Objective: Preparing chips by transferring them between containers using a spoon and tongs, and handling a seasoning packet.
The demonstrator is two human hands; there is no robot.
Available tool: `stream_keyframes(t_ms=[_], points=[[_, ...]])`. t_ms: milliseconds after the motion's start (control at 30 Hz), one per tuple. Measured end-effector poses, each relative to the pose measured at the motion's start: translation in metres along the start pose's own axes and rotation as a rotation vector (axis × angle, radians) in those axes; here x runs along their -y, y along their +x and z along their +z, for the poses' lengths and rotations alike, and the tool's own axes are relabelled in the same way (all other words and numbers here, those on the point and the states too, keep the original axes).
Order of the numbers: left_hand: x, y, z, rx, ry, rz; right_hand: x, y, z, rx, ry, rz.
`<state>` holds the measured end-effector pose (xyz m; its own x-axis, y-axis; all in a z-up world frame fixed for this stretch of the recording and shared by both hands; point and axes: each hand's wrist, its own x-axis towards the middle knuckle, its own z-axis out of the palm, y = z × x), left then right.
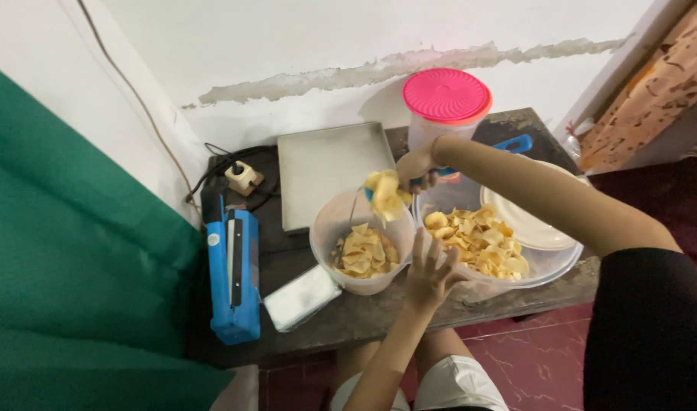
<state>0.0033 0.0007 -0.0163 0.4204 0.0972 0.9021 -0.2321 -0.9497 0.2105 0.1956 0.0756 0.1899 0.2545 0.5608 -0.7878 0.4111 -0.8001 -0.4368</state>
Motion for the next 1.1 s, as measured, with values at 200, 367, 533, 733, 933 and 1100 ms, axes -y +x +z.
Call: stream_keyframes(t_ms=[200,367,533,733,933,1100], points=[[0.000,0.003,0.004,-0.065,-0.035,0.022,0.068,0.006,0.023,0.125,-0.735,0.243],[0.001,0.002,0.005,-0.081,-0.027,0.028,0.003,0.083,0.051,-0.626,-0.771,-0.159],[0.001,0.002,0.006,-0.088,-0.036,0.030,-0.008,-0.013,0.074,-1.100,-1.098,-0.411],[0.004,-0.006,0.008,-0.063,0.014,0.025,-0.066,-0.076,0.057,-1.099,-1.088,-0.026],[0.003,-0.002,0.006,-0.080,0.027,0.030,-0.212,0.023,0.052,-0.911,-0.886,0.151],[0.002,0.004,-0.006,-0.088,0.073,0.027,-0.250,0.099,0.065,-0.603,-0.798,0.047]])
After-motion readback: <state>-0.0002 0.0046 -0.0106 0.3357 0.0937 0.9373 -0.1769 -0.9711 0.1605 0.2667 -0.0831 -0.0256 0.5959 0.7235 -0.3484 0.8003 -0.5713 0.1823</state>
